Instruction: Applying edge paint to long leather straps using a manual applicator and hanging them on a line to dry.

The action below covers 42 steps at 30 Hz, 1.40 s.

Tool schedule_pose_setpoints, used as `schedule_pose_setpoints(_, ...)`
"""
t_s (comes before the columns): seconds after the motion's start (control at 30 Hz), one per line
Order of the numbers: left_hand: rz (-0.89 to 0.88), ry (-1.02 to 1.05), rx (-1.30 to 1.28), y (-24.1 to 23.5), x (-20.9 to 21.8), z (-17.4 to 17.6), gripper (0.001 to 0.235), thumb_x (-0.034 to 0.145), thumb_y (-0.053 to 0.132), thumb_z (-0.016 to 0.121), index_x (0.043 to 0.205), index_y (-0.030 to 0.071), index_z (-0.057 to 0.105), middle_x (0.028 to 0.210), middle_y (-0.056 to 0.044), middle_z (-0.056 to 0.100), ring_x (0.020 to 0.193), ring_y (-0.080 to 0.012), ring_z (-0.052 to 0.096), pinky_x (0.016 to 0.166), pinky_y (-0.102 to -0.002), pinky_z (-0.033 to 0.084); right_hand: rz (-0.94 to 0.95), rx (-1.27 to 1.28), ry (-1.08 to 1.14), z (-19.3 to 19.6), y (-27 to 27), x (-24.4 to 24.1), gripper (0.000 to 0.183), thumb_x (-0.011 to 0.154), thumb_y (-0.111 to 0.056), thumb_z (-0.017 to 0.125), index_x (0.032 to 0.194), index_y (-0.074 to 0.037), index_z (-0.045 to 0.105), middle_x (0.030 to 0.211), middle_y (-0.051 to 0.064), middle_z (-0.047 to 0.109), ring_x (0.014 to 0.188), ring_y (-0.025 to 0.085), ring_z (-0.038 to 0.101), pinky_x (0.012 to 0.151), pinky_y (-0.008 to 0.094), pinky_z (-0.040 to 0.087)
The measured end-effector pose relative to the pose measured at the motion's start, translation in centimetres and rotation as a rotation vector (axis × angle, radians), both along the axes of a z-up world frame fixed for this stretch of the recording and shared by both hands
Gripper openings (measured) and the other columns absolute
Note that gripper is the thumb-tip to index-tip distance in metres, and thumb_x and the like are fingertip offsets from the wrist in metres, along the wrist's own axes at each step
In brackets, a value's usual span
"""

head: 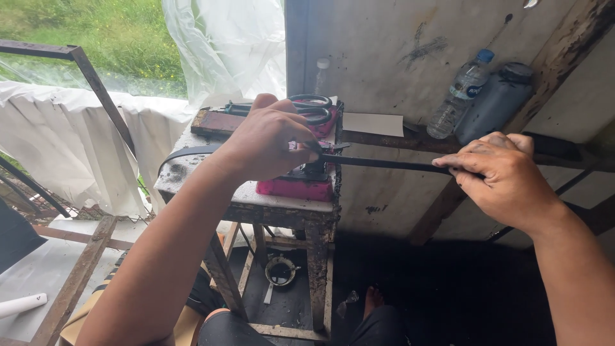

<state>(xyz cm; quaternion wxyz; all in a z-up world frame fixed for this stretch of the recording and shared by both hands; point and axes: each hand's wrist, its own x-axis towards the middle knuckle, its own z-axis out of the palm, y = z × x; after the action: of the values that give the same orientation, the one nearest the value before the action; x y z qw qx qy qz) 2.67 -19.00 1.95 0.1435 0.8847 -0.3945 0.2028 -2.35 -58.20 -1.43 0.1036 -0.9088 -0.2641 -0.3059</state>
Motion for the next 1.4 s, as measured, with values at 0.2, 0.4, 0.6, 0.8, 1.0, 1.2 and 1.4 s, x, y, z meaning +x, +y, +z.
schedule_pose_setpoints(0.2, 0.04, 0.117, 0.029, -0.9, -0.2, 1.7, 0.018, 0.095, 0.038, 0.071, 0.085, 0.027, 0.08, 0.078, 0.011, 0.07, 0.093, -0.0157, 0.057, 0.1, -0.041, 0.032, 0.064, 0.078, 0.159, 0.7, -0.7, 0.8, 0.028, 0.086, -0.002, 0.073, 0.109, -0.015, 0.081, 0.092, -0.002, 0.079, 0.095, 0.016, 0.07, 0.098, 0.034, 0.049)
schedule_pose_setpoints(0.4, 0.021, 0.224, -0.009, -1.2, -0.7, 3.3, 0.023, 0.096, 0.037, 0.069, 0.095, 0.017, 0.08, 0.082, 0.004, 0.067, 0.088, -0.0185, 0.061, 0.104, -0.04, 0.031, -0.23, 0.192, 0.602, 3.6, 1.5, -0.3, 0.03, 0.092, -0.014, 0.063, 0.115, -0.02, 0.083, 0.107, 0.0, 0.08, 0.109, 0.013, 0.066, 0.099, 0.03, 0.051)
schedule_pose_setpoints(0.6, -0.021, 0.311, -0.157, -1.9, -1.7, 4.3, 0.02, 0.096, 0.026, 0.07, 0.106, 0.012, 0.081, 0.085, 0.0, 0.069, 0.074, -0.0191, 0.062, 0.067, -0.036, 0.051, -0.193, 0.452, 0.858, 1.5, 0.8, 2.2, 0.037, 0.092, -0.006, 0.056, 0.121, -0.006, 0.079, 0.117, 0.007, 0.081, 0.118, 0.016, 0.07, 0.102, 0.031, 0.051)
schedule_pose_setpoints(0.8, -0.11, 0.235, -0.168, -2.3, -1.0, 3.5, 0.02, 0.095, 0.025, 0.069, 0.106, 0.012, 0.08, 0.092, -0.001, 0.076, 0.075, -0.0207, 0.068, 0.068, -0.036, 0.055, 0.23, 0.615, 0.884, 0.7, 2.3, 4.2, 0.035, 0.088, -0.001, 0.048, 0.101, 0.004, 0.081, 0.089, 0.017, 0.081, 0.097, 0.026, 0.075, 0.096, 0.04, 0.051)
schedule_pose_setpoints(1.0, -0.172, 0.285, -0.288, -2.7, -1.8, 3.5, 0.016, 0.092, 0.018, 0.075, 0.099, 0.003, 0.079, 0.076, -0.008, 0.072, 0.072, -0.0201, 0.07, 0.069, -0.036, 0.057, 0.492, 0.693, 0.737, 2.9, 6.4, 4.4, 0.031, 0.083, 0.006, 0.053, 0.103, 0.013, 0.074, 0.087, 0.025, 0.075, 0.09, 0.027, 0.07, 0.08, 0.042, 0.059)
schedule_pose_setpoints(1.2, -0.117, 0.324, -0.319, -0.7, -2.4, 3.3, 0.015, 0.09, 0.015, 0.074, 0.101, 0.005, 0.079, 0.079, -0.011, 0.074, 0.071, -0.022, 0.069, 0.064, -0.036, 0.056, 0.449, 0.479, 0.67, 5.7, 9.9, 2.6, 0.027, 0.082, 0.007, 0.064, 0.105, 0.01, 0.077, 0.082, 0.023, 0.074, 0.083, 0.023, 0.069, 0.077, 0.037, 0.061)
schedule_pose_setpoints(1.4, -0.006, 0.411, -0.36, 5.6, -1.7, 1.5, 0.024, 0.085, 0.02, 0.077, 0.103, 0.003, 0.078, 0.085, -0.018, 0.076, 0.079, -0.033, 0.071, 0.07, -0.05, 0.055, 0.344, 0.118, 0.354, 5.0, 10.5, 2.8, 0.024, 0.086, -0.004, 0.067, 0.106, -0.002, 0.08, 0.083, 0.01, 0.077, 0.088, 0.02, 0.072, 0.097, 0.039, 0.043)
